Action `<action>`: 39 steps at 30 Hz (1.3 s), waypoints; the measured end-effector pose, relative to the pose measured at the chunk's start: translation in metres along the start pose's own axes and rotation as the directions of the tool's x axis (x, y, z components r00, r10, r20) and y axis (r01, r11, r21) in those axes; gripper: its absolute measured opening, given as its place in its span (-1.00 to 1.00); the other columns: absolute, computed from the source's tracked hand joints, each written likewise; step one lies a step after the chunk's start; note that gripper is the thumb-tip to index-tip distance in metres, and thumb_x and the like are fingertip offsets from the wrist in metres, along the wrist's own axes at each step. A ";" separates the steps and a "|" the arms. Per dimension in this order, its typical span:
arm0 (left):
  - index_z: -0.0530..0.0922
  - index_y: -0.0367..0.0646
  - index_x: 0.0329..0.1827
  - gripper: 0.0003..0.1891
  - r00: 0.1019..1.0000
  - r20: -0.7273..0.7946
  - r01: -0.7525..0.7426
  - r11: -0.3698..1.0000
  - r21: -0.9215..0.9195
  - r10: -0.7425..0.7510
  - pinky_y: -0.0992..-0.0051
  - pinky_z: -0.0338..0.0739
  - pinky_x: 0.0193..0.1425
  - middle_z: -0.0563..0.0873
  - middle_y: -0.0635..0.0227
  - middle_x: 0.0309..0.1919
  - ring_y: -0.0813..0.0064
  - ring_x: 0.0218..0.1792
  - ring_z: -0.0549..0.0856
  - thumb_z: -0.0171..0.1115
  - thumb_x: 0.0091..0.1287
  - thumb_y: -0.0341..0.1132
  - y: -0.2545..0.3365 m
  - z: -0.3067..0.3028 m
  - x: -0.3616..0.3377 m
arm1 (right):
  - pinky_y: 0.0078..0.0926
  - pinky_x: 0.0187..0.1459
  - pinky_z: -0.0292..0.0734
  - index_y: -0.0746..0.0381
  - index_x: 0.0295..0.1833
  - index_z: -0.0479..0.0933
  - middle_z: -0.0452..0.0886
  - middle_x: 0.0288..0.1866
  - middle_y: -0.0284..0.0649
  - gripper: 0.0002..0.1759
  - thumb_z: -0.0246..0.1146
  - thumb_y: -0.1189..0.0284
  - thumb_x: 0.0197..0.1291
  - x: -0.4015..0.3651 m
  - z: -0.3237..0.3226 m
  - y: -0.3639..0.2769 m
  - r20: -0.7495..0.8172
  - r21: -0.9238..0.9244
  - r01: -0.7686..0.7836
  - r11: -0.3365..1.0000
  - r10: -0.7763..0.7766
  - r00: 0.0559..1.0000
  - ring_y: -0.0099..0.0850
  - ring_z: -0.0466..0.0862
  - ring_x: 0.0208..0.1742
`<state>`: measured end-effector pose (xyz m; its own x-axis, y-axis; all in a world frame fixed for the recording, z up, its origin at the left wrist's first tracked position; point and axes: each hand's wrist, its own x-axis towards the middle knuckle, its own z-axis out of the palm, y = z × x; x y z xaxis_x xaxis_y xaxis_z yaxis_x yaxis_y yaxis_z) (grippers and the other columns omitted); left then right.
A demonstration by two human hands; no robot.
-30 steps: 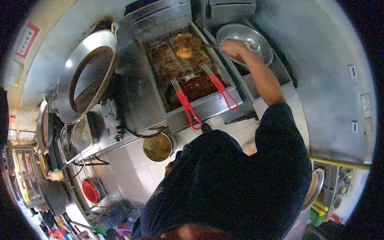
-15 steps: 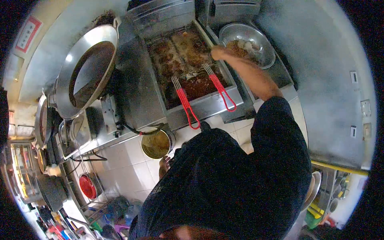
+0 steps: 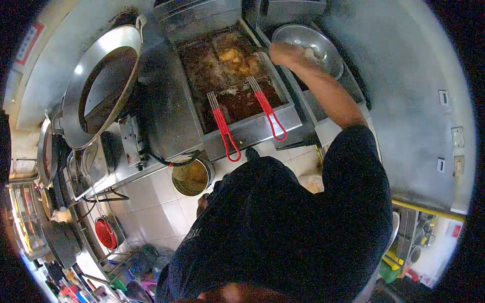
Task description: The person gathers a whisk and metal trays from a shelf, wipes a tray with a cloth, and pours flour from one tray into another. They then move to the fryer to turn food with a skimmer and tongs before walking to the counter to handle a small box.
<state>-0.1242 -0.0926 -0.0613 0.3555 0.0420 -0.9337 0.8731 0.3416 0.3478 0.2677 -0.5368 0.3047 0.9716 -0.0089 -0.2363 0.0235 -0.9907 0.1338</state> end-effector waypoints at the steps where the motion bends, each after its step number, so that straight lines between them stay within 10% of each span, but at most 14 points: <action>1: 0.33 -0.19 -0.03 -0.64 1.000 -0.002 0.000 1.000 0.002 0.000 0.33 0.40 -0.10 0.48 0.24 -0.14 0.35 -0.16 0.48 -0.05 0.16 -0.18 0.005 0.001 0.001 | -0.28 -0.35 0.46 0.30 -0.25 0.46 0.55 -0.35 -0.03 -0.72 -0.04 0.37 0.00 -0.006 0.003 -0.015 -0.002 0.002 -0.003 1.000 0.003 1.000 -0.17 0.57 -0.32; 4: 0.32 -0.16 -0.01 -0.63 0.992 0.116 -0.030 0.981 -0.189 0.053 0.33 0.42 -0.10 0.49 0.23 -0.13 0.31 -0.19 0.52 -0.15 0.20 -0.15 0.004 -0.014 0.025 | -0.25 -0.47 0.43 0.32 -0.42 0.53 0.54 -0.47 -0.03 -0.79 0.00 0.46 -0.10 -0.021 0.014 -0.042 -0.525 0.044 0.053 0.998 -0.023 0.851 -0.12 0.54 -0.49; 6: 0.32 -0.15 -0.01 -0.63 0.994 0.090 -0.043 0.978 -0.205 0.062 0.32 0.41 -0.09 0.49 0.24 -0.13 0.30 -0.19 0.52 -0.19 0.20 -0.14 0.007 -0.010 0.025 | -0.20 -0.34 0.45 0.33 -0.43 0.52 0.55 -0.37 -0.01 -0.74 0.00 0.39 -0.10 0.000 0.020 -0.041 -0.062 -0.026 0.174 0.984 -0.175 0.983 -0.13 0.56 -0.30; 12: 0.31 -0.14 0.02 -0.63 0.999 -0.036 -0.004 0.999 -0.054 0.002 0.35 0.37 -0.08 0.47 0.25 -0.08 0.34 -0.13 0.48 -0.22 0.21 -0.18 -0.006 0.002 0.023 | -0.24 -0.48 0.45 0.33 -0.45 0.51 0.53 -0.47 -0.01 -0.78 0.03 0.46 -0.23 0.020 0.028 -0.015 0.224 -0.158 0.368 0.917 -0.329 0.917 -0.24 0.56 -0.45; 15: 0.33 -0.12 -0.01 -0.65 0.998 0.052 -0.027 0.989 -0.148 0.035 0.33 0.36 -0.11 0.47 0.28 -0.12 0.34 -0.14 0.45 -0.18 0.19 -0.19 -0.039 -0.011 0.043 | -0.34 -0.67 0.35 0.24 -0.31 0.51 0.49 -0.58 -0.09 -0.72 -0.02 0.52 -0.22 0.012 0.001 0.006 0.449 -0.015 0.044 0.999 -0.033 0.893 -0.32 0.50 -0.63; 19: 0.36 -0.10 -0.06 -0.69 0.999 0.015 0.037 0.997 -0.062 -0.036 0.35 0.36 -0.12 0.48 0.29 -0.15 0.37 -0.17 0.45 -0.19 0.20 -0.19 -0.045 -0.006 0.042 | -0.45 -0.77 0.17 0.24 -0.70 0.35 0.28 -0.81 -0.33 -0.70 0.00 0.31 -0.04 0.017 -0.005 0.053 0.432 0.270 0.016 0.963 -0.136 0.892 -0.49 0.27 -0.82; 21: 0.37 -0.10 -0.07 -0.70 0.998 0.004 0.064 0.998 -0.029 -0.064 0.36 0.36 -0.13 0.48 0.30 -0.15 0.38 -0.18 0.45 -0.19 0.21 -0.20 -0.043 -0.003 0.038 | -0.45 -0.80 0.15 0.15 -0.03 0.37 0.38 -0.67 -0.25 -0.66 0.00 0.38 0.01 0.004 -0.028 0.061 0.460 0.307 -0.037 0.951 -0.115 0.881 -0.44 0.31 -0.77; 23: 0.33 -0.12 -0.02 -0.67 1.000 -0.004 0.006 0.986 0.166 -0.005 0.34 0.37 -0.12 0.47 0.26 -0.13 0.36 -0.16 0.46 -0.20 0.21 -0.21 -0.020 0.004 0.022 | -0.36 -0.69 0.30 0.19 -0.08 0.40 0.45 -0.61 -0.17 -0.67 0.05 0.29 0.03 0.005 -0.025 0.062 0.403 0.359 -0.069 0.931 -0.088 0.911 -0.36 0.44 -0.67; 25: 0.29 -0.13 0.03 -0.64 0.998 0.000 -0.053 0.934 0.353 0.057 0.32 0.39 -0.11 0.46 0.22 -0.10 0.35 -0.15 0.47 -0.22 0.21 -0.22 -0.004 0.004 0.014 | -0.26 -0.46 0.41 0.25 -0.11 0.41 0.53 -0.44 -0.06 -0.70 0.01 0.38 0.03 0.008 -0.016 0.046 0.069 -0.215 0.392 0.894 -0.387 0.920 -0.22 0.55 -0.43; 28: 0.26 -0.17 0.05 -0.56 0.998 0.041 -0.047 0.999 -0.025 0.048 0.31 0.39 -0.08 0.42 0.19 -0.01 0.30 -0.06 0.45 -0.19 0.20 -0.09 0.000 -0.001 0.026 | -0.16 -0.22 0.39 0.33 -0.16 0.42 0.50 -0.24 0.03 -0.72 -0.05 0.47 0.00 -0.023 -0.025 -0.009 0.053 -0.012 -0.028 1.000 0.029 0.998 -0.09 0.52 -0.20; 34: 0.26 -0.14 0.05 -0.54 0.995 0.027 -0.094 0.996 -0.010 0.094 0.28 0.37 -0.05 0.44 0.22 -0.04 0.29 -0.09 0.47 -0.22 0.20 -0.02 0.007 -0.001 0.031 | -0.10 -0.49 0.42 0.35 -0.45 0.52 0.53 -0.44 0.03 -0.81 0.04 0.53 -0.20 0.009 0.069 -0.020 -0.112 -0.081 0.235 0.969 -0.243 0.963 -0.14 0.56 -0.42; 39: 0.30 -0.13 0.01 -0.63 0.999 0.037 -0.028 0.998 -0.049 0.030 0.27 0.39 -0.07 0.48 0.24 -0.11 0.30 -0.16 0.50 -0.21 0.22 -0.13 -0.008 -0.009 0.026 | -0.26 -0.56 0.38 0.37 -0.58 0.45 0.51 -0.57 -0.01 -0.79 -0.02 0.46 -0.12 0.017 0.050 0.012 0.312 -0.173 0.455 0.874 -0.389 0.867 -0.26 0.53 -0.56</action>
<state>-0.1246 -0.0857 -0.0895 0.3934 0.0173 -0.9192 0.8454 0.3861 0.3691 0.2725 -0.5554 0.2545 0.7593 0.3359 -0.5573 0.5033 -0.8461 0.1758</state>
